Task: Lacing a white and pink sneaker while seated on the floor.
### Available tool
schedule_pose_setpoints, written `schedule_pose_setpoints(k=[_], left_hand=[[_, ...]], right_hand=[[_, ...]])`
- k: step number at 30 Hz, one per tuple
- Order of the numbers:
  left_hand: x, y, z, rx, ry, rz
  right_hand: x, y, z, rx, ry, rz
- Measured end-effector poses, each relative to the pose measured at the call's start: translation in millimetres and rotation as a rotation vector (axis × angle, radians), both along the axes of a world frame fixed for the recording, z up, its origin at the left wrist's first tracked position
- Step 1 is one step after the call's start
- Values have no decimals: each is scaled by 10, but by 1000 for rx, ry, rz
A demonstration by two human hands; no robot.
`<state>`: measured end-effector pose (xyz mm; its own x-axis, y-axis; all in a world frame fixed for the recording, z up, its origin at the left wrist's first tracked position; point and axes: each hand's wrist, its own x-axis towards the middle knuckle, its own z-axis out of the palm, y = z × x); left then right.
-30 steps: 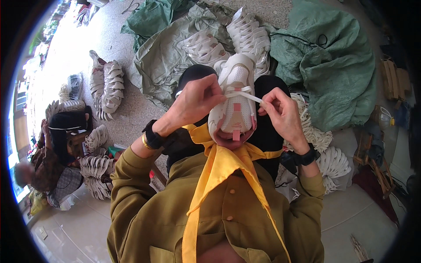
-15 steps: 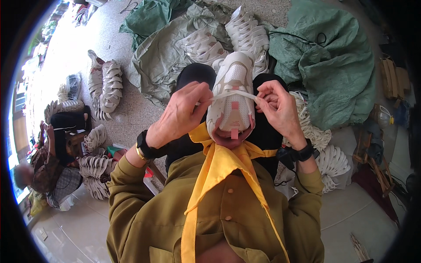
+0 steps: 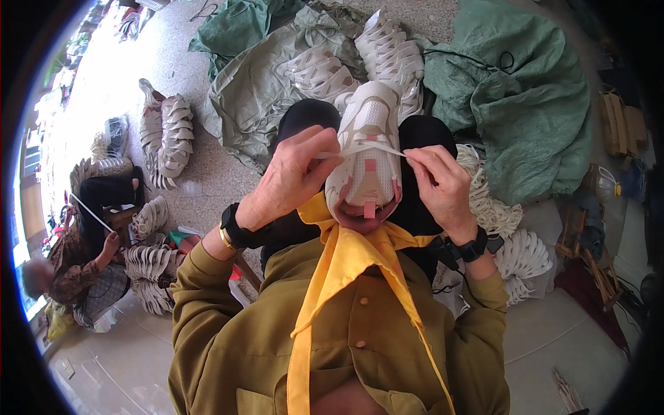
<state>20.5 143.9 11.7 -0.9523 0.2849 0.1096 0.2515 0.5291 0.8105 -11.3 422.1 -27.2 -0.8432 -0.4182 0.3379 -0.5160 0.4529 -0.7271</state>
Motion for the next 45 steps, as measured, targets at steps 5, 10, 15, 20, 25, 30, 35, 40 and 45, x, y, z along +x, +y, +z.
schedule_pose_setpoints(k=[5, 10, 15, 20, 25, 30, 35, 40, 45], left_hand=[[51, -83, -28, -276, 224, -34], [105, -263, 72, -273, 221, 22], [222, -560, 85, -407, 267, 136], [375, -1086, 78, -488, 152, 402], [548, -1866, 38, -510, 130, 618], [800, -2883, -184, -526, 34, 778], [1001, -3747, -263, -580, -12, 879], [1193, -4220, -225, -517, -94, 981], [1080, -4191, -196, -401, -174, 908]], right_hand=[[17, 182, 28, 43, -2, -92], [53, 607, 65, 91, -37, -205], [102, 1221, 55, 227, -6, -342], [167, 1850, -88, 278, -54, -501], [199, 2518, -333, 262, -101, -618], [234, 3299, -456, 231, -159, -735], [279, 3984, -425, 227, -140, -816], [269, 4299, -441, 146, -192, -869], [255, 4388, -541, 233, -245, -848]])
